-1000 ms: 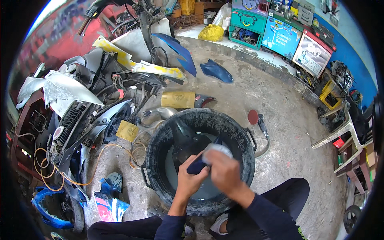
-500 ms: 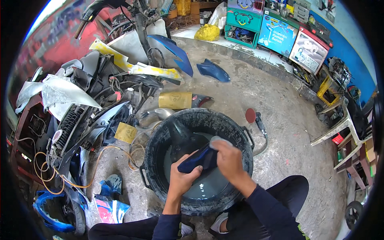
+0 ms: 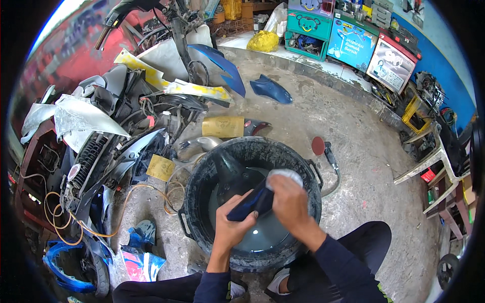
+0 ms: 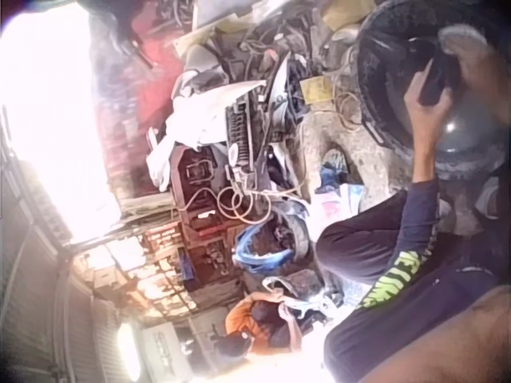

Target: The person sands a blue motorcycle fairing piece in a bucket of water using a piece of sandpaper.

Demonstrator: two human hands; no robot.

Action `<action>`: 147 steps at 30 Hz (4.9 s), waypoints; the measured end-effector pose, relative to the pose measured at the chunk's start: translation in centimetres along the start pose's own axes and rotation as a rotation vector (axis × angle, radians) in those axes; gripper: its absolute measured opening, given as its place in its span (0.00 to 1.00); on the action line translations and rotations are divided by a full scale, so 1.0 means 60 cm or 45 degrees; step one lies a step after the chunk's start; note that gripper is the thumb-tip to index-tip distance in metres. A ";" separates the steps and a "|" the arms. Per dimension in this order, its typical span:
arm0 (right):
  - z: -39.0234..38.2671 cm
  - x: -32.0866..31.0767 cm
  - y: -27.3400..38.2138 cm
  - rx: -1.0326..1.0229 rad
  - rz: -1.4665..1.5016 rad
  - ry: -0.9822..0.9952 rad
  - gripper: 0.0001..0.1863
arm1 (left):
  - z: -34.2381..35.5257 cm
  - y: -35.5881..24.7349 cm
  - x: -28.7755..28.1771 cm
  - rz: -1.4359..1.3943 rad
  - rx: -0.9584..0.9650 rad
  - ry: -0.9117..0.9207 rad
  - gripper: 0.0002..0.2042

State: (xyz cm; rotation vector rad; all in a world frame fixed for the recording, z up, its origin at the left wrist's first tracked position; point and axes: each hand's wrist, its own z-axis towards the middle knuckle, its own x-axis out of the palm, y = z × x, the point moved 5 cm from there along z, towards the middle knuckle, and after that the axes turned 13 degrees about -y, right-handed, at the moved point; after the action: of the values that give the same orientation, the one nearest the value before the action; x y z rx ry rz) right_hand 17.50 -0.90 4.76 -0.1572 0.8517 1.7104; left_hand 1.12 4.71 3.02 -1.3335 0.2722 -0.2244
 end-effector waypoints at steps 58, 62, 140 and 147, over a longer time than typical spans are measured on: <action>-0.031 -0.003 0.066 -0.069 0.000 0.165 0.19 | -0.009 0.038 0.023 -0.059 0.204 -0.124 0.25; -0.043 -0.006 0.097 -0.229 -0.122 0.105 0.18 | -0.013 0.044 0.026 0.022 0.136 -0.114 0.26; -0.022 -0.027 0.110 -0.372 -0.047 0.630 0.35 | 0.008 0.057 -0.003 -0.220 -0.048 -0.035 0.26; -0.021 -0.030 0.106 -0.391 0.008 0.689 0.37 | 0.010 0.054 -0.005 -0.211 -0.071 -0.001 0.27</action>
State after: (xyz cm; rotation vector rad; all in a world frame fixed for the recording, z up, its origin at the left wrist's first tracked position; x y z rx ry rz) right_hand 12.04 -3.57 7.67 -0.8552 0.9672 1.8249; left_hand 1.01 6.06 0.00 -1.4126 0.1681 -0.3573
